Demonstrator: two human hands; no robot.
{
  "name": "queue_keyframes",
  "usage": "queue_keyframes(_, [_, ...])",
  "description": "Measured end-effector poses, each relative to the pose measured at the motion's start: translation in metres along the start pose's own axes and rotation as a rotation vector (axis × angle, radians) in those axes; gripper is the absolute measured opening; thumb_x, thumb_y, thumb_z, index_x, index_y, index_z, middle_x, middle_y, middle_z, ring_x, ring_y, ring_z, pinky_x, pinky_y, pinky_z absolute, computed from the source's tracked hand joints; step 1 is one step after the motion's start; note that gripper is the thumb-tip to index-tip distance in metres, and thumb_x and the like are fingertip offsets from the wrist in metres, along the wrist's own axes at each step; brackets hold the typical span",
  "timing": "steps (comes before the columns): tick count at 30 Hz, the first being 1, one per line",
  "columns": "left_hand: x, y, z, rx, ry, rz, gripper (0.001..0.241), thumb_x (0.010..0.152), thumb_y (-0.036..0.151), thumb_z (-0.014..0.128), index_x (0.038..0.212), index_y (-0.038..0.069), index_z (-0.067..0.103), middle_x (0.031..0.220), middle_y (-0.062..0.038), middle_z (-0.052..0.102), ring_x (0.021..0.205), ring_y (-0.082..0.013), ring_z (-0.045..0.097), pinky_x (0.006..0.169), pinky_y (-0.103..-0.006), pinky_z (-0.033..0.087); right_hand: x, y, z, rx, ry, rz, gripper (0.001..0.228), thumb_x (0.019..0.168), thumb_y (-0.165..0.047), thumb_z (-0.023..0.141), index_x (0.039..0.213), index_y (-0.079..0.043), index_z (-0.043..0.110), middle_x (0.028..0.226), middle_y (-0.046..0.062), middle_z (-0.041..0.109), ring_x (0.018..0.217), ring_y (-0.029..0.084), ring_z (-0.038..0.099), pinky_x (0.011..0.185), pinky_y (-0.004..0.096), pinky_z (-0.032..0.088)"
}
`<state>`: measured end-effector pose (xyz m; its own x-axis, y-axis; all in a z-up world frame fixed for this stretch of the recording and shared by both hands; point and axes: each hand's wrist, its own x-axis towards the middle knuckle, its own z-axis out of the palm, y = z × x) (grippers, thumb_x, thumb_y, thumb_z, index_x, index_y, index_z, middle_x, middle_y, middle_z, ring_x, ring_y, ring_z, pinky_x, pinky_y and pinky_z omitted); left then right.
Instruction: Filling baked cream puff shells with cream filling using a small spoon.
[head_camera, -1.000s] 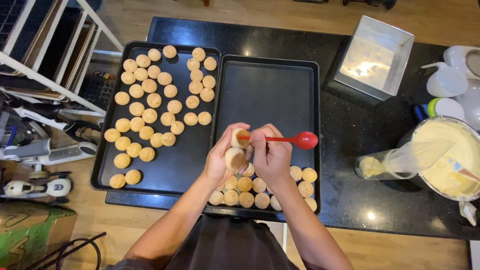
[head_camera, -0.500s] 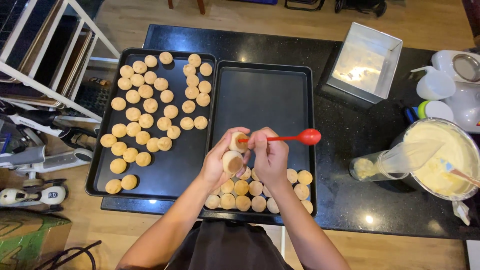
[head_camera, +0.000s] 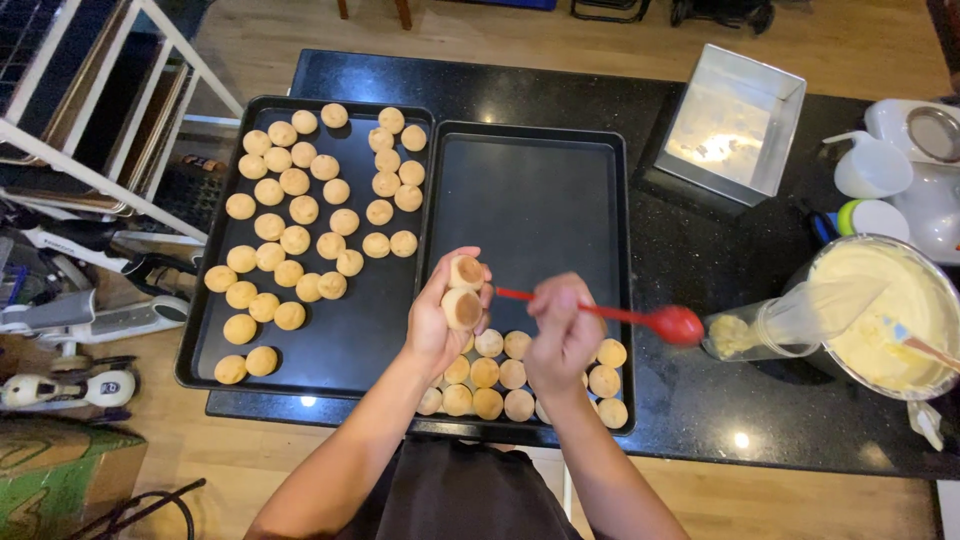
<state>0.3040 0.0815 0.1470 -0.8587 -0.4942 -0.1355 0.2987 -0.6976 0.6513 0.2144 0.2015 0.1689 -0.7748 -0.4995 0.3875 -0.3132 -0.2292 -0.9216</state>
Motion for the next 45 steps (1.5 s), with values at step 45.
queue_keyframes(45, [0.062,-0.045,-0.117,1.790,-0.651,0.421,0.041,0.095,0.041,0.066,0.127,0.014,0.063,0.128,-0.012,0.057,0.115,-0.0321,0.052,0.095,-0.0467,0.038,-0.055,0.068,-0.047,-0.175,0.264,0.159,0.034,0.114,-0.025,0.047,0.092,-0.002,0.059,0.082,0.001,0.058,0.073,0.005,0.049,0.065,0.022,0.039])
